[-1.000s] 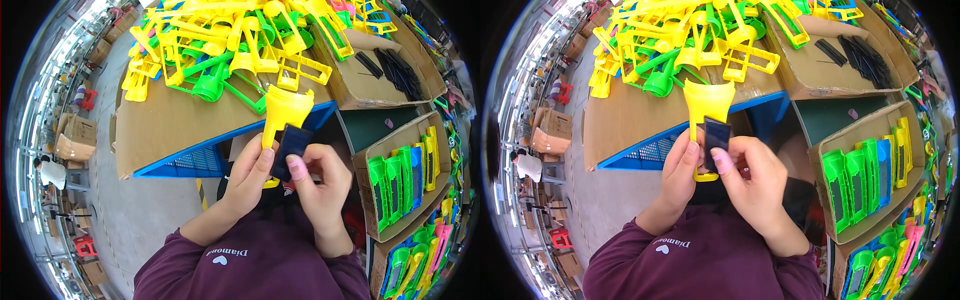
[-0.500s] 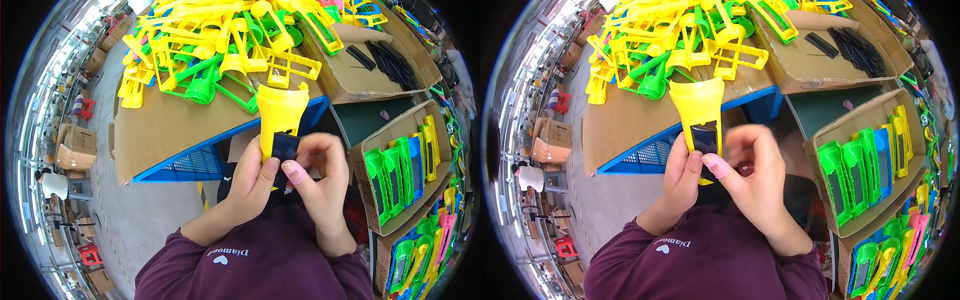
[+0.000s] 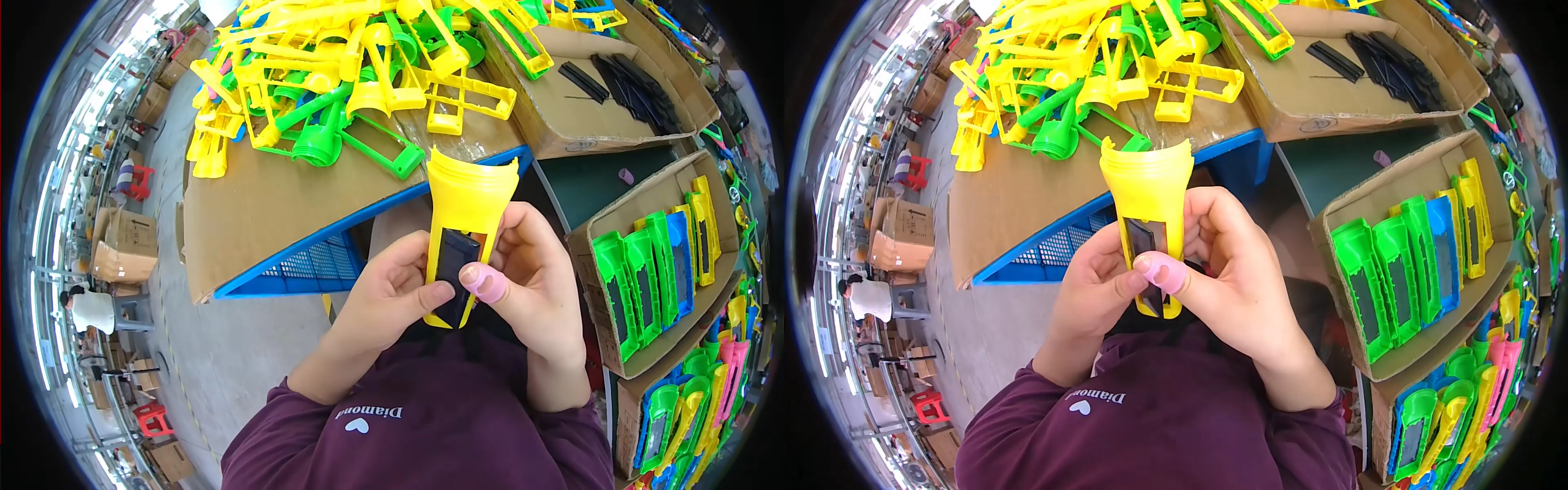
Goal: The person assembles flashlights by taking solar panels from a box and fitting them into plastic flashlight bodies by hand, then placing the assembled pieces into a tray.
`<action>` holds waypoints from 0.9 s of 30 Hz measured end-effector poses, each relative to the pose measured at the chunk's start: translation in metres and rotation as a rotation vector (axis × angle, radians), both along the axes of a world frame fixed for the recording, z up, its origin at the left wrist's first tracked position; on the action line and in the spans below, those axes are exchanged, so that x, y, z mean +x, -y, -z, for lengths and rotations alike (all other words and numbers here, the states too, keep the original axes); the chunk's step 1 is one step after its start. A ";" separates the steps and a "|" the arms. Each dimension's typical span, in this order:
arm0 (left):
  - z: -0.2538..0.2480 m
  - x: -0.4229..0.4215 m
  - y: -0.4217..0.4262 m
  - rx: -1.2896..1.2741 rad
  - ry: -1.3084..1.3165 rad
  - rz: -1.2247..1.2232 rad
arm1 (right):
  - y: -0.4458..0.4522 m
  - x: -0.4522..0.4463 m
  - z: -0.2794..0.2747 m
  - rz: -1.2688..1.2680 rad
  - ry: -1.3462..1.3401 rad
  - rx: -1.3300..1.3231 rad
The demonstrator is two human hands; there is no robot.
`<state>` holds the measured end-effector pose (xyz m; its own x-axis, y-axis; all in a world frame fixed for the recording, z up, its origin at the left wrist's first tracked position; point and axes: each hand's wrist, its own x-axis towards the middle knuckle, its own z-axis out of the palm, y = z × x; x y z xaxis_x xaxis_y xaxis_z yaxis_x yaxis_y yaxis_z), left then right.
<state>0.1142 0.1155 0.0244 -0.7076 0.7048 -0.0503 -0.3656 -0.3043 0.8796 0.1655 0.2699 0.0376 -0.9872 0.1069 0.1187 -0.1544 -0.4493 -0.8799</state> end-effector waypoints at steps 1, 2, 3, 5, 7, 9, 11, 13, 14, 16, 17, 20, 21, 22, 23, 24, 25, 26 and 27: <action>0.001 0.000 0.000 0.009 0.017 -0.004 | 0.000 0.000 0.000 -0.007 0.011 -0.018; 0.001 0.001 -0.001 0.019 0.035 -0.010 | -0.001 0.001 0.000 0.010 0.015 0.014; 0.002 0.001 -0.001 0.028 0.051 -0.015 | -0.001 0.001 0.001 0.028 0.019 0.047; 0.004 0.000 -0.002 -0.016 -0.024 -0.047 | -0.002 -0.001 0.003 0.090 0.011 0.149; 0.005 0.001 -0.005 -0.042 -0.068 -0.087 | -0.001 -0.003 0.007 0.178 -0.011 0.288; 0.006 0.002 -0.008 -0.051 -0.079 -0.133 | 0.002 -0.007 0.009 0.230 -0.028 0.314; 0.007 0.001 -0.011 -0.087 -0.142 -0.171 | 0.003 -0.010 0.010 0.268 -0.035 0.340; 0.008 0.001 -0.013 -0.142 -0.209 -0.204 | 0.004 -0.013 0.010 0.292 -0.032 0.367; 0.007 0.001 -0.014 -0.178 -0.245 -0.216 | 0.004 -0.014 0.011 0.297 -0.017 0.340; 0.008 0.002 -0.014 -0.234 -0.299 -0.227 | 0.005 -0.017 0.011 0.304 0.012 0.289; 0.008 0.002 -0.014 -0.254 -0.319 -0.225 | 0.005 -0.018 0.012 0.290 0.021 0.264; 0.010 0.001 -0.013 -0.265 -0.309 -0.187 | 0.001 -0.019 0.014 0.212 0.042 0.156; 0.011 0.001 -0.012 -0.261 -0.292 -0.170 | -0.002 -0.019 0.013 0.160 0.048 0.097; 0.011 -0.001 -0.010 -0.180 -0.207 -0.123 | -0.003 -0.019 0.011 0.108 0.055 0.038; 0.010 -0.004 -0.008 -0.098 -0.122 -0.076 | -0.004 -0.018 0.009 0.075 0.061 0.014; 0.009 -0.006 -0.007 -0.016 -0.039 -0.028 | -0.006 -0.017 0.006 0.042 0.067 -0.009; 0.009 -0.005 -0.007 0.010 -0.006 -0.024 | -0.007 -0.016 0.002 0.010 0.073 -0.032; 0.009 -0.003 -0.007 0.036 0.028 -0.020 | -0.007 -0.013 -0.003 0.004 0.089 -0.028; 0.009 -0.001 -0.008 0.062 0.062 -0.016 | -0.006 -0.011 -0.003 0.021 0.079 -0.010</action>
